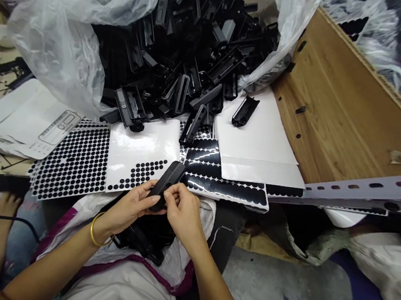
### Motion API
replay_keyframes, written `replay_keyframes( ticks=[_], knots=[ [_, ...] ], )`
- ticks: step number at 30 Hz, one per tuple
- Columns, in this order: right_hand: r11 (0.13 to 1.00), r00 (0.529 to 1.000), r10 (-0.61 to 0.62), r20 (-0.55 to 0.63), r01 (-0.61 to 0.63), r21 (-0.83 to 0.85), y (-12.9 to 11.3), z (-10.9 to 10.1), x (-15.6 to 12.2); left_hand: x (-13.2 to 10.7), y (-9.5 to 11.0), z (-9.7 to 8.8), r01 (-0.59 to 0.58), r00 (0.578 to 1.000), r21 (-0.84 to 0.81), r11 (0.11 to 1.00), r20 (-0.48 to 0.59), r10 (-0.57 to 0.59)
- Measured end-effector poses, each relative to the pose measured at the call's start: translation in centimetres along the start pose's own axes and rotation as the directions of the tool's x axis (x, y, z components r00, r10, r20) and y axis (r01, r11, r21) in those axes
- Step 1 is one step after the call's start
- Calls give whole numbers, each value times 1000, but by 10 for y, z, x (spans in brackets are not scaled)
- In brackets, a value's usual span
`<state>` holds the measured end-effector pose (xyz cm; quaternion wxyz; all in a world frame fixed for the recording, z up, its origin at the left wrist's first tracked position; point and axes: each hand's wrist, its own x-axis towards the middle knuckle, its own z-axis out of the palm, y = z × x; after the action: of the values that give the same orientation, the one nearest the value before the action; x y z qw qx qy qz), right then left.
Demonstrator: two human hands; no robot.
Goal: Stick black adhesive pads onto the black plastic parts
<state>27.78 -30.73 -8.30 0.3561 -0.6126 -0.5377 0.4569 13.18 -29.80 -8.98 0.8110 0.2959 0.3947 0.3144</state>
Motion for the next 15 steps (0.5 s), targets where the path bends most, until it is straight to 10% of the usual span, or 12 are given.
replay_keyframes(
  ticks=[15],
  knots=[
    [989, 995, -3, -101, 18, 147, 4, 12, 1, 3, 2, -6, -61, 997, 165, 984, 60, 52]
  ],
)
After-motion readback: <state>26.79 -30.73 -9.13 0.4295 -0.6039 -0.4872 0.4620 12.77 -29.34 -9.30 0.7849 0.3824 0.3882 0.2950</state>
